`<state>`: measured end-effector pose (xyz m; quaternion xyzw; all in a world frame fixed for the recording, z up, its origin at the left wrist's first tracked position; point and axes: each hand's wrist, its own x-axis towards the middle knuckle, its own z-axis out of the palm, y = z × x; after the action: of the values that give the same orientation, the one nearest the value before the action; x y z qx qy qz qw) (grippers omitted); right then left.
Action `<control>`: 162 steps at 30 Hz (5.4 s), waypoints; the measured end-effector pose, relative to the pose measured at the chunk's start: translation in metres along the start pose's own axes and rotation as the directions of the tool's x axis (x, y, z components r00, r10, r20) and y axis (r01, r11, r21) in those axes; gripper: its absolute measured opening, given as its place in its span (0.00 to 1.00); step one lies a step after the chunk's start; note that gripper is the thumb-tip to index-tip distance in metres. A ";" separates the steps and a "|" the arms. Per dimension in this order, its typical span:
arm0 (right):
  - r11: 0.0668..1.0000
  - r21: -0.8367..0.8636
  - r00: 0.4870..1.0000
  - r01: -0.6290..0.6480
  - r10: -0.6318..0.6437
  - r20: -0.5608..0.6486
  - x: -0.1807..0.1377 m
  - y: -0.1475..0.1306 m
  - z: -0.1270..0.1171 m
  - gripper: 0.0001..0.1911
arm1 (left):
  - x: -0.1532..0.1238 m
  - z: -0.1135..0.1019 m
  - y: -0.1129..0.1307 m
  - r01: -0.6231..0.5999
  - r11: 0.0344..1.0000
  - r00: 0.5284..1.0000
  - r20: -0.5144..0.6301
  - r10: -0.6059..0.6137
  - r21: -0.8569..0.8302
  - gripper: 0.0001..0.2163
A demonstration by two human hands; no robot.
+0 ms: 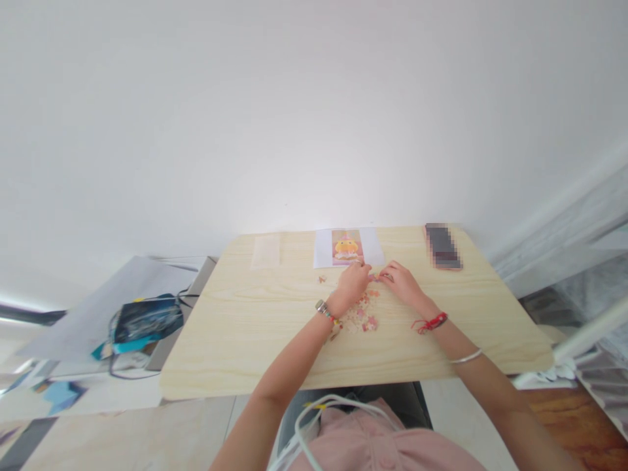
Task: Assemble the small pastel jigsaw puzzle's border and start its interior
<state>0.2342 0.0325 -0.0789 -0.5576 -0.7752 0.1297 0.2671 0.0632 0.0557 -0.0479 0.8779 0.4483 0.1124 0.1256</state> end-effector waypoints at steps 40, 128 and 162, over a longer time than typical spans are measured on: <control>0.976 0.029 0.941 0.218 -0.218 0.259 0.005 -0.078 0.011 0.05 | -0.077 -0.007 -0.042 0.133 0.980 0.989 -0.047 -0.142 -0.151 0.03; 0.991 0.085 0.983 0.102 -0.113 0.146 -0.013 -0.051 0.005 0.06 | -0.076 -0.032 -0.037 0.184 0.981 0.978 -0.092 -0.188 -0.054 0.07; 0.917 0.390 0.966 -0.087 -0.019 0.259 0.004 -0.067 0.009 0.14 | -0.096 -0.019 -0.015 0.041 0.999 0.976 -0.213 -0.040 0.000 0.07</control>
<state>0.1754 0.0142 -0.0517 -0.4834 -0.7507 0.3607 0.2697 -0.0089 -0.0116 -0.0432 0.8516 0.4773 0.2024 0.0770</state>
